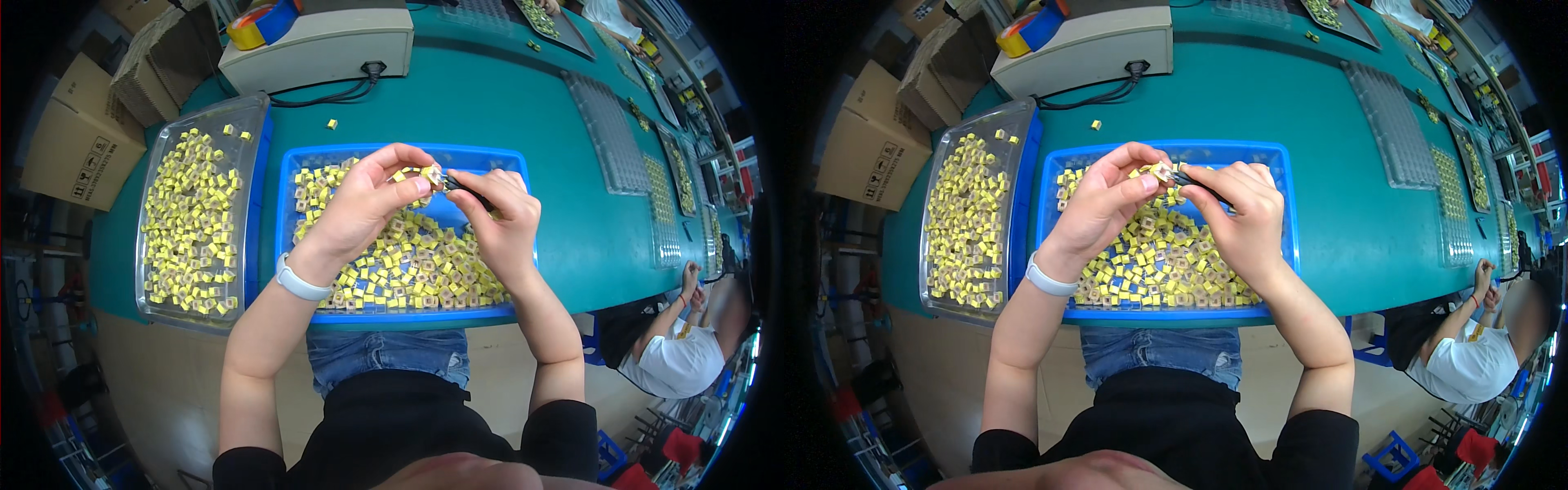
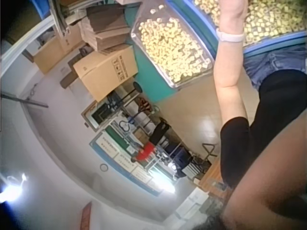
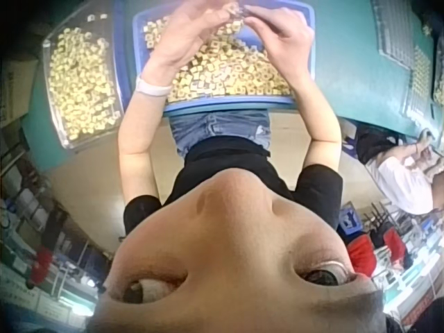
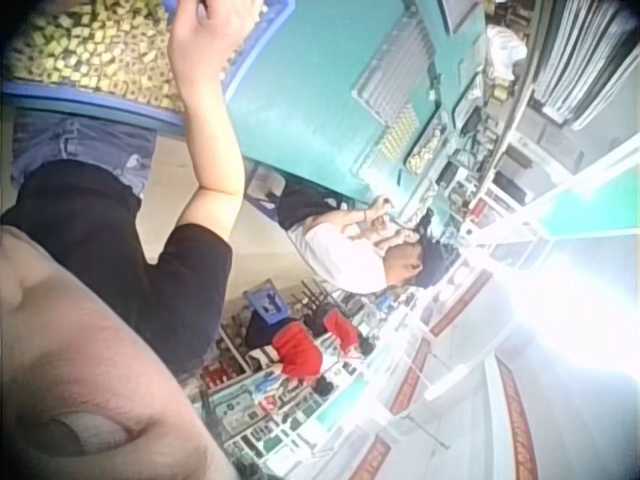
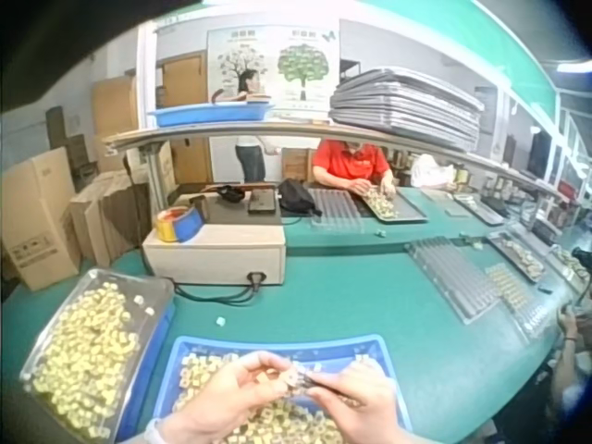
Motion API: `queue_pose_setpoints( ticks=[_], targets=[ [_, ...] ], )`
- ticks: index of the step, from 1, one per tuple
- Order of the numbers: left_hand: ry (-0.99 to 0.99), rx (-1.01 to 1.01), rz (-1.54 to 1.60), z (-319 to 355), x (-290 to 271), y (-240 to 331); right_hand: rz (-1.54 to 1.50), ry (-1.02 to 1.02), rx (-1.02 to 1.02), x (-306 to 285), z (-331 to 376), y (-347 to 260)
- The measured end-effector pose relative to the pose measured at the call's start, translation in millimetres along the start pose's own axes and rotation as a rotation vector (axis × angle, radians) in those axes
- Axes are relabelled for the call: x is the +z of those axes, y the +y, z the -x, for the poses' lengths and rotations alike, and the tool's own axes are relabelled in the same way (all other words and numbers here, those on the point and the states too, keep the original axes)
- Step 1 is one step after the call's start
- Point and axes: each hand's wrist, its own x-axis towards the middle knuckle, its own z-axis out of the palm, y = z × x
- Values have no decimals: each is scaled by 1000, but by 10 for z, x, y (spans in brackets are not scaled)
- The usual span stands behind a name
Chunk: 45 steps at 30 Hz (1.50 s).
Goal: Assembling small yellow electronic components by inserting internal parts using tweezers.
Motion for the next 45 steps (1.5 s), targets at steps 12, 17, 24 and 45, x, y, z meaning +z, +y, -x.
queue_pose_setpoints(
  ticks=[12,17,24,45],
  targets=[
    [28,-35,61,-4,-3,21,-25,-37,-6,-33,-32,-5],
    [7,-57,-31,15,-6,36,-29,-61,-28,-13,-25,-11],
    [-27,-75,-34,0,8,1,-16,-114,-48,-30,-21,-5],
    [165,-144,284,-1,-190,-42,647,-561,411,221,240,519]
  ],
)
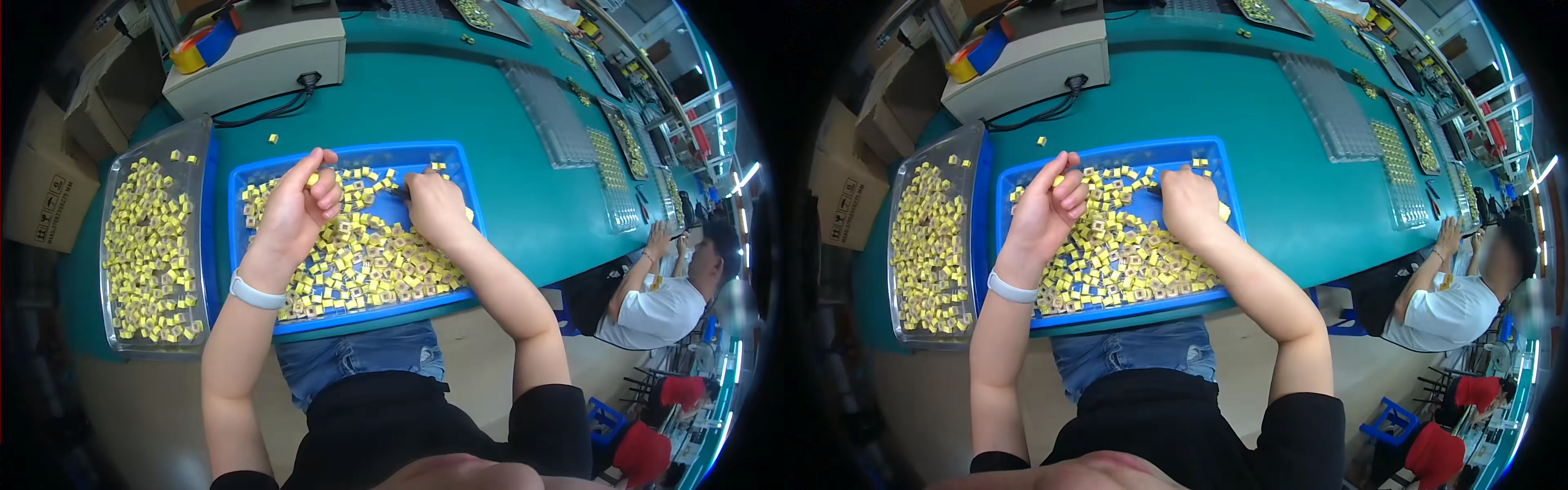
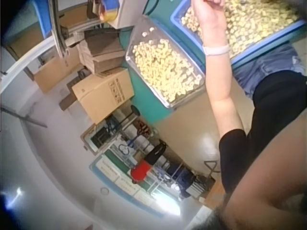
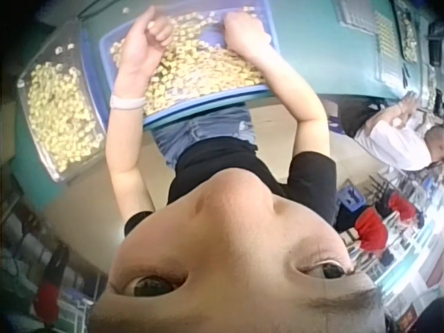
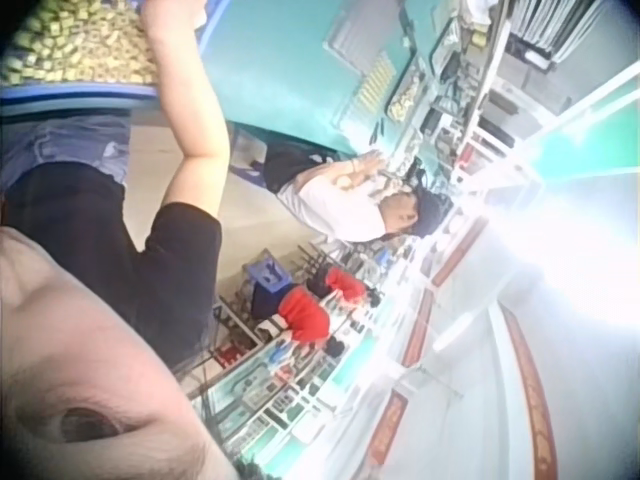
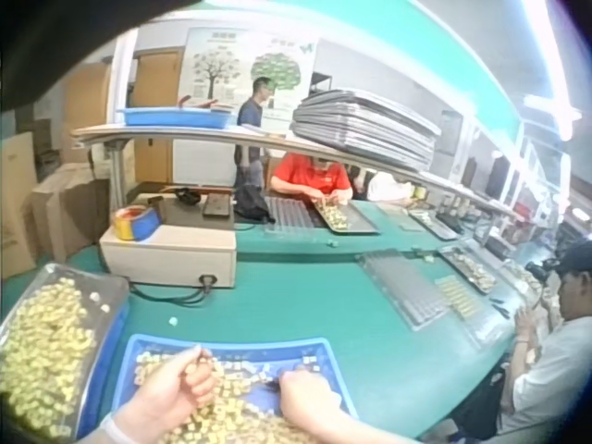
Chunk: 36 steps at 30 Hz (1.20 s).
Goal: Assembling small yellow electronic components by inserting internal parts using tweezers.
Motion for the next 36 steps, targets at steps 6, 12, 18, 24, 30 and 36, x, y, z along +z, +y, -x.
queue_pose_setpoints(
  ticks=[6,12,18,24,30,36],
  targets=[
    [87,-15,-147,6,16,-7,28,-14,5,-55,58,-30],
    [110,-58,-244,23,91,-7,-96,34,-9,-58,24,30],
    [139,-137,-377,0,48,-92,-847,-33,-36,-350,28,-186],
    [-38,-171,-436,7,137,-125,-1308,33,-118,-360,100,-252],
    [-68,-184,-276,8,38,-118,-1025,185,-246,-370,118,-303],
    [-57,-170,-237,13,84,-134,-1030,211,-149,-350,141,-336]
  ],
)
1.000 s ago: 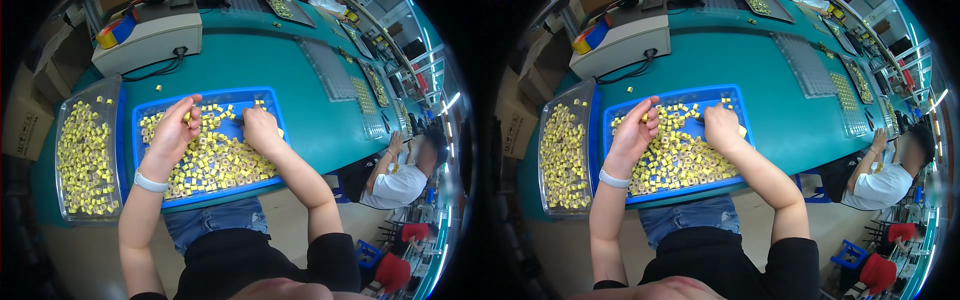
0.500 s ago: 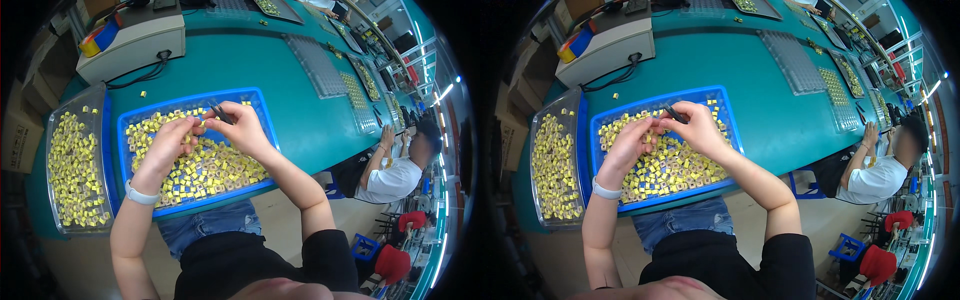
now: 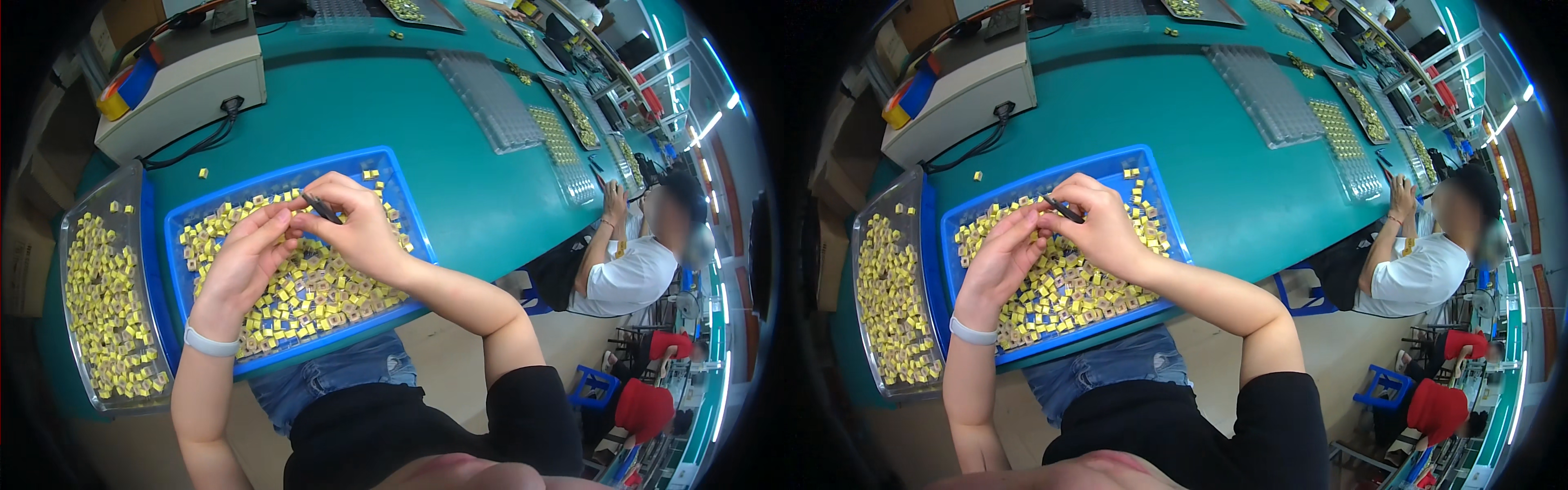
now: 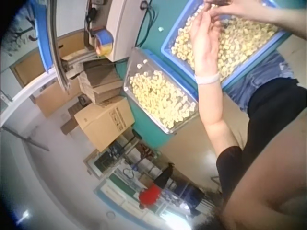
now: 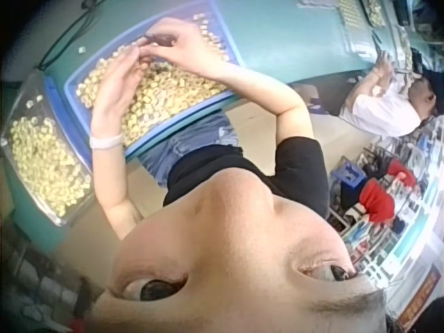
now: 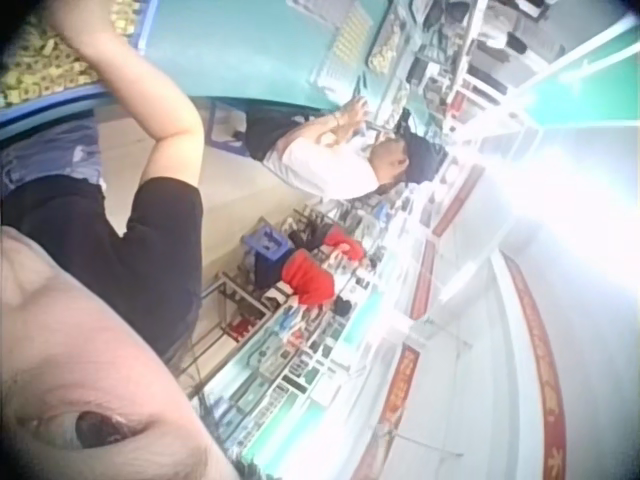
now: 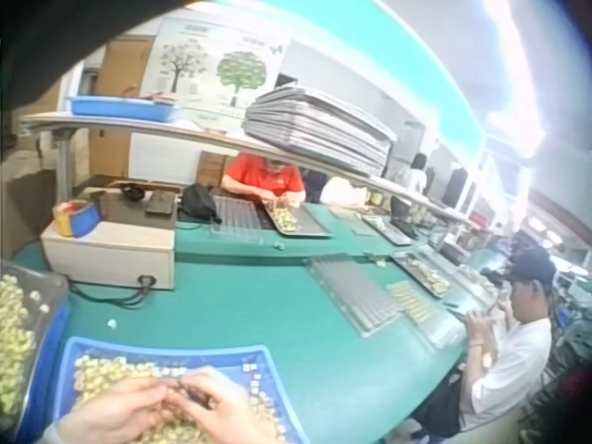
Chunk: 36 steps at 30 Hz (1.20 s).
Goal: Assembling small yellow electronic components by inserting internal parts using tweezers.
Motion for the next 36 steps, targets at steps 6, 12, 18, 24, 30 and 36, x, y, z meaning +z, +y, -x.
queue_pose_setpoints(
  ticks=[6,12,18,24,30,36],
  targets=[
    [92,80,64,-14,-77,-40,-141,-93,61,117,41,110],
    [20,123,137,-82,-174,-48,-335,-57,160,187,118,175],
    [35,164,156,-10,-100,47,-41,-8,-73,104,38,154],
    [29,220,158,29,-46,75,286,91,-156,17,25,63],
    [48,237,147,30,-42,63,319,61,-263,7,9,65],
    [26,131,90,29,-47,71,151,-62,-149,-56,5,-70]
  ],
)
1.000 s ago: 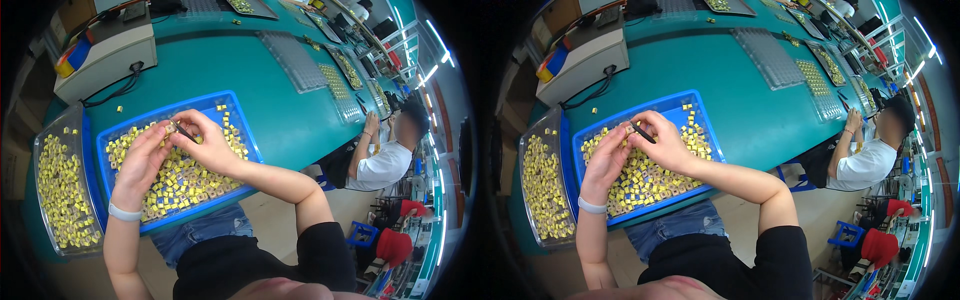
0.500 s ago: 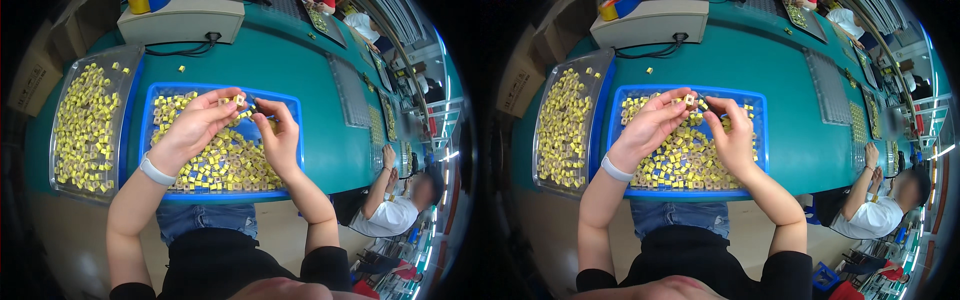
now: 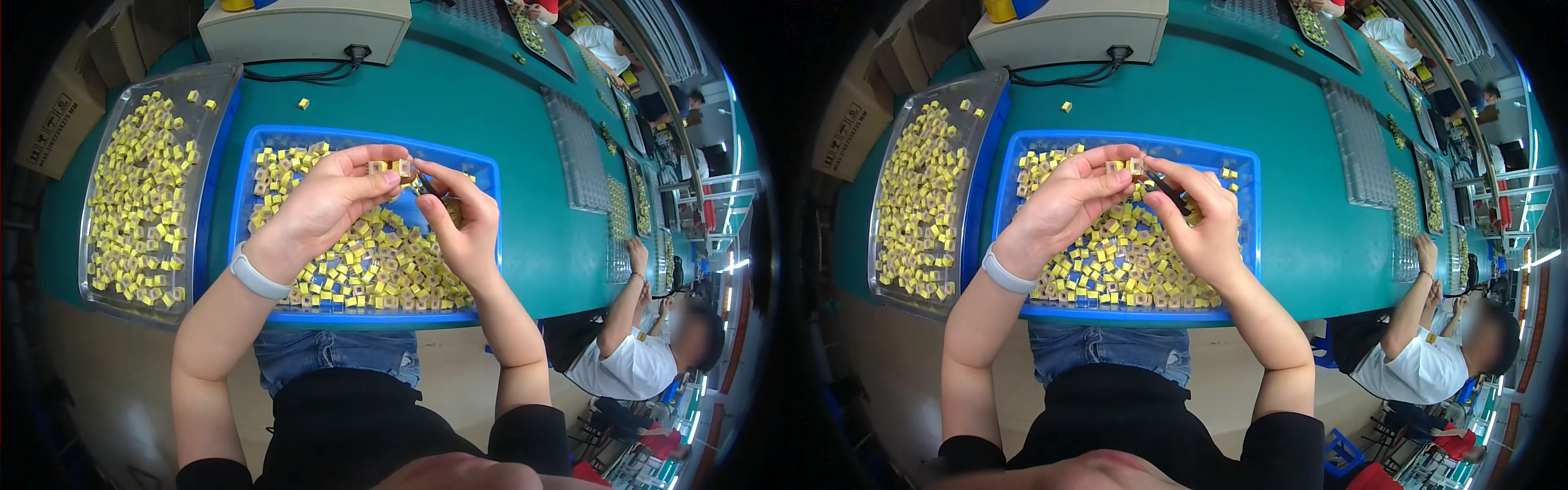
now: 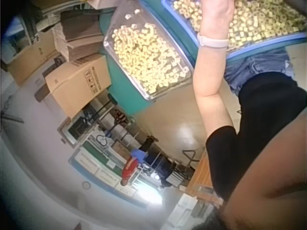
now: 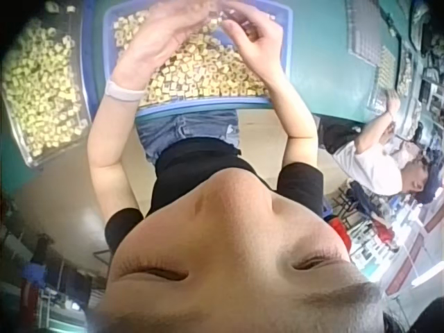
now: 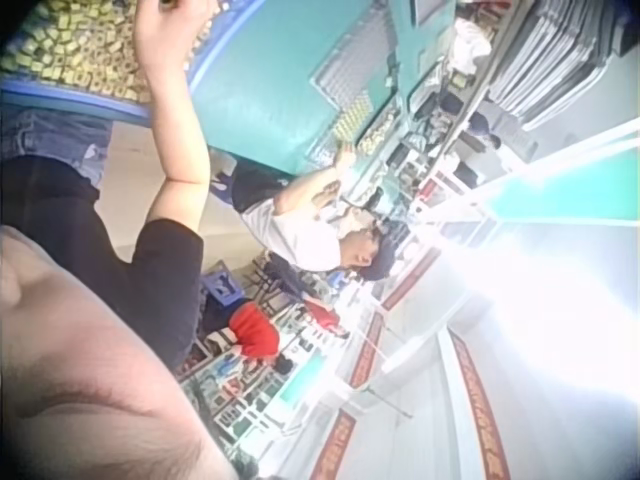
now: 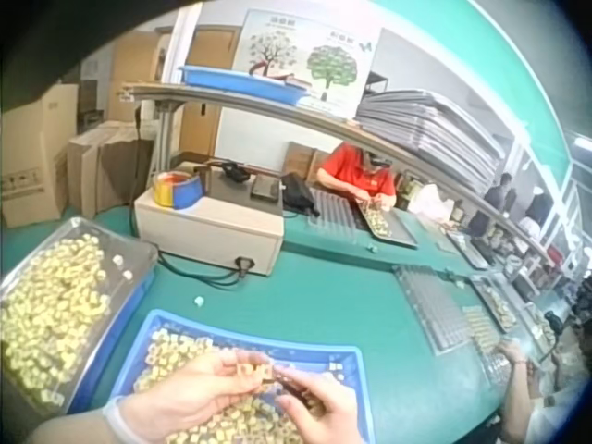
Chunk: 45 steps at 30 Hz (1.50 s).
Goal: Assembling small yellow electronic components by inserting internal parts using tweezers.
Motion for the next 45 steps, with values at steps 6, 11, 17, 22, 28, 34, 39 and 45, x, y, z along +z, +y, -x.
queue_pose_setpoints(
  ticks=[6,11,17,22,28,34,39,45],
  targets=[
    [31,25,-7,-22,-25,-20,19,-60,-79,-47,-27,-8],
    [28,17,-2,4,-77,-38,-37,-20,-148,10,-32,65],
    [73,20,-13,-14,-40,-57,-32,4,-156,-5,-4,75],
    [95,49,-8,-18,-79,-43,-10,-4,-160,-12,-10,39],
    [61,135,3,-12,-33,-25,8,88,-125,7,-5,38],
    [52,174,-28,-17,-34,-76,63,97,-133,30,12,54],
    [33,185,-43,-15,-6,-87,142,119,-165,26,22,72],
    [76,231,-80,6,-24,-63,196,113,-178,53,-11,26]
  ],
)
